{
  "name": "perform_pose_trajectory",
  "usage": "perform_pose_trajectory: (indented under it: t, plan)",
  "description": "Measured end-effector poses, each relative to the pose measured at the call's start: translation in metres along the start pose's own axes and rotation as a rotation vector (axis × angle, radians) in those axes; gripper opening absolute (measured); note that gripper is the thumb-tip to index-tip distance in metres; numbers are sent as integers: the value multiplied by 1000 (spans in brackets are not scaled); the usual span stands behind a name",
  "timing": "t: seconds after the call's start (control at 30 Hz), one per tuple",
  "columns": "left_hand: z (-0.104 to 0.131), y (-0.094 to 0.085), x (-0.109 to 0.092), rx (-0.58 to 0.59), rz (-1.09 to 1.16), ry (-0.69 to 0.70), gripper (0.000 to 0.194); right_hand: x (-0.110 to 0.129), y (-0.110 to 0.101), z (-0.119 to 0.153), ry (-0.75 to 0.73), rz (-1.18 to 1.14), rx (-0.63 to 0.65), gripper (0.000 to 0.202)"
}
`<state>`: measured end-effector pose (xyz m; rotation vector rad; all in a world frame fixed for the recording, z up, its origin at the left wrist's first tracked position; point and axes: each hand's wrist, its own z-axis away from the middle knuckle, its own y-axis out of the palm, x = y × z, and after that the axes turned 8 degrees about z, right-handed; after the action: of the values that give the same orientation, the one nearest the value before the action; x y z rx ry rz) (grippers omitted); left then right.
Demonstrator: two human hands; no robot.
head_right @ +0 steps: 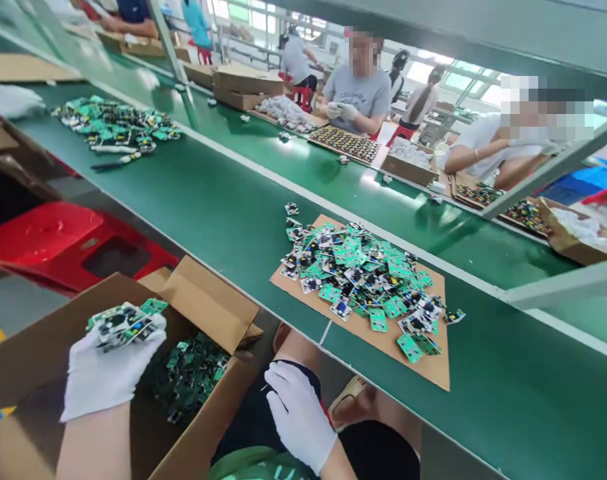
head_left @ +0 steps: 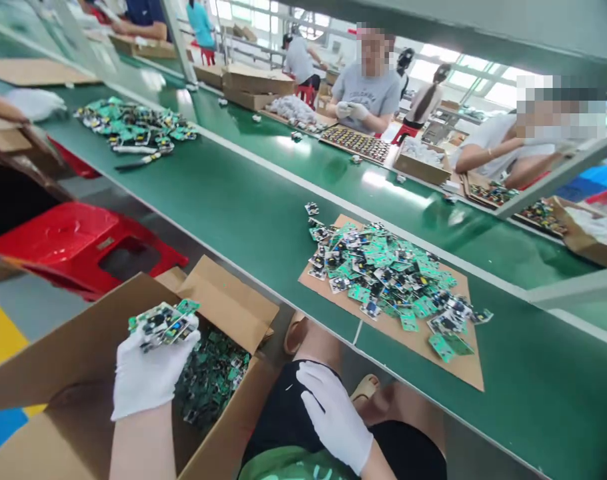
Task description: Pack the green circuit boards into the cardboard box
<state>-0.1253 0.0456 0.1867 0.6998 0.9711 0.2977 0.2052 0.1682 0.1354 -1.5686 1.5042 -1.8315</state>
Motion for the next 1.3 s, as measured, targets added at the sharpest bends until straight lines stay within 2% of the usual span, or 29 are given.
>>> perform_pose_trajectory:
  t: [0.07,0.1,0.17,0.23,0.27,0.37,0.47,0.6,0.7,0.77,0.8,0.83,0.87,0.9,0.93,0.97,1.0,1.07,1.13,1.2,1.23,1.3]
  plan:
    - [5,64,2,186,-105,29,28,-6,-7,6,37,-24,-48,38]
    - [5,95,7,305,-197,64,31,-9,-10,9,57,-34,-76,37]
    - [-1,152,28,439,-320,96,39,-17,-16,16,106,-45,-135,35]
    - [-13,195,55,523,-479,149,48,-24,-21,23,174,-43,-183,33]
    - [-20,211,69,546,-574,195,52,-27,-24,26,207,-39,-201,32]
    - [-38,241,102,599,-901,380,58,-33,-30,36,265,-20,-240,32]
    - [-45,256,118,650,-1216,550,64,-37,-32,40,270,-4,-275,33]
    - [-37,273,122,688,-1531,700,73,-41,-27,38,238,-25,-267,33]
    - [-31,278,109,695,-1653,745,74,-42,-21,35,216,-52,-212,35]
    - [-35,263,89,647,-1663,795,73,-44,-16,33,210,-64,-153,37]
    - [-39,246,77,602,-1635,852,73,-45,-14,33,211,-67,-119,38]
    - [-42,223,66,524,-1588,918,71,-47,-11,32,217,-67,-85,39]
    - [-44,192,57,419,-1535,962,67,-49,-9,32,224,-61,-54,40]
    - [-43,156,50,291,-1501,949,64,-52,-6,31,231,-54,-26,41]
    - [-39,116,48,135,-1517,838,61,-55,-3,30,236,-45,-6,42]
    - [-30,74,51,34,-1545,723,61,-58,0,28,240,-37,11,43]
    - [-17,31,57,-12,-1584,606,65,-61,4,27,245,-33,30,45]
    - [16,-49,79,2,-1687,304,74,-67,12,21,252,-34,69,49]
    - [49,-113,104,7,-1771,-5,71,-73,20,13,250,-48,109,51]
    - [74,-156,125,-35,-1828,-243,53,-78,25,3,223,-67,148,51]
    - [80,-170,133,-58,-1845,-327,45,-81,25,-3,197,-76,171,50]
    - [84,-187,143,-99,-1862,-434,40,-87,21,-18,133,-85,235,50]
